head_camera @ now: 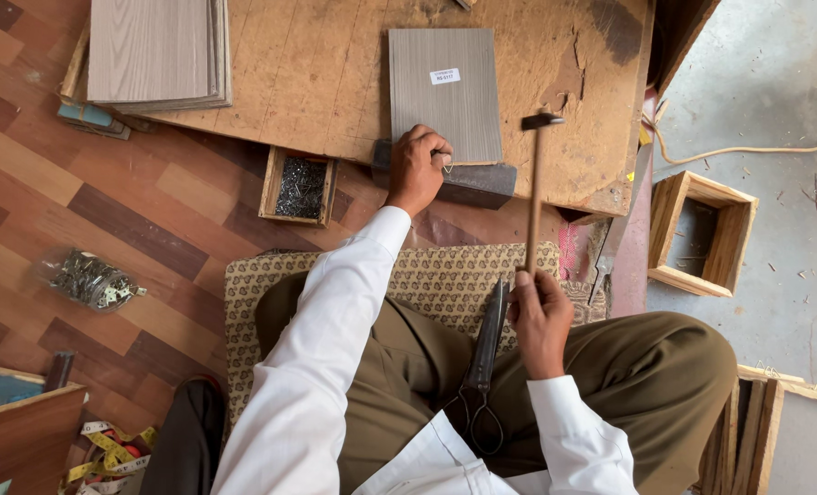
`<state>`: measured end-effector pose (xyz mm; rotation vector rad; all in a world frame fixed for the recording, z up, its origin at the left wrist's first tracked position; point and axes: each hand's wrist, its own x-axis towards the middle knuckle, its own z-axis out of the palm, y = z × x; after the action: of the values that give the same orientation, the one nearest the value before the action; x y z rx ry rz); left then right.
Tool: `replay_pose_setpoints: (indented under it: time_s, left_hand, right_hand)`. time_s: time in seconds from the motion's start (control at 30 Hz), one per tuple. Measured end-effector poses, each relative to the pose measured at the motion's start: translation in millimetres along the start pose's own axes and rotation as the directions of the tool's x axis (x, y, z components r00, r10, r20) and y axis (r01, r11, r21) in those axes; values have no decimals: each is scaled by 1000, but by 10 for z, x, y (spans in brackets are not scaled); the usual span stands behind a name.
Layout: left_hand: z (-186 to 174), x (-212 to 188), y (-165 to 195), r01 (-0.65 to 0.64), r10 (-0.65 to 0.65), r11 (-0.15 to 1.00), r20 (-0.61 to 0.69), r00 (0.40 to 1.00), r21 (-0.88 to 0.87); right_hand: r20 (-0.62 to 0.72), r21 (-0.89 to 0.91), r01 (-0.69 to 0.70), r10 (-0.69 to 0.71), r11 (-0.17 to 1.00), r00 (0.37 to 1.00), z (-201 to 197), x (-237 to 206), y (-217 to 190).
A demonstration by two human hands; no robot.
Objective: The person assembles wooden frames by placing a rectangular board onto a wooden frame, aligning it, and hammering nails into the frame to secure the board. The person repeats this process for multiple frames, occasionally adjusting the board and hammering additional nails.
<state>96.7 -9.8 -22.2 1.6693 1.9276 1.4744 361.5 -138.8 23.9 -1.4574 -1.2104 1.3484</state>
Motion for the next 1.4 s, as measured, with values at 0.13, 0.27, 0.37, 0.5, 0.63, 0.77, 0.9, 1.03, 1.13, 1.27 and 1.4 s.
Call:
replay_pose_setpoints:
  time_s: [0.13,0.27,0.37,0.5,0.63,0.77,0.9,1.03,1.13,1.27,1.4]
  left_hand:
    - [15,29,-46,21,-21,1000,30,999,-11]
    - [39,42,-61,29,-29,999,34,999,17]
    - [36,29,-49,-2,2,1000,4,1000,17]
    - [31,27,-19,20,-20,999,10,1000,37]
    - [60,53,-28,18,-18,998,-1,1000,66]
    - [83,66,-138,41,-42,999,17,999,19]
    - [56,97,-292,95,-90,979,39,995,-179]
    - [56,127,-340,25,-26,999,-20,999,-47]
    - [70,130,-332,11,-12,999,-39,999,-31]
    - [69,107,-314,7,-8,1000,-45,999,-24]
    - [49,98,-293,24,-25,1000,-32,999,-17]
  right_hand:
    - [4,-429,86,-93,899,996,60,-58,17]
    - [6,-527,221,-257,821,966,105,-63,28]
    - [16,-583,246,-292,774,956,109,-70,33]
    - [48,-557,395,-446,731,894,115,-48,18]
    - [51,-642,200,-219,740,974,125,-1,-40]
    - [14,-454,343,-379,822,925,60,-100,-93]
    - [-46,-310,461,-498,832,866,91,-76,-79]
    - [63,-659,126,-112,741,992,159,64,-6]
    - [47,-458,412,-441,788,896,124,42,57]
    - [-4,-448,521,-584,726,812,80,10,97]
    - [113,-599,465,-506,652,855,101,51,93]
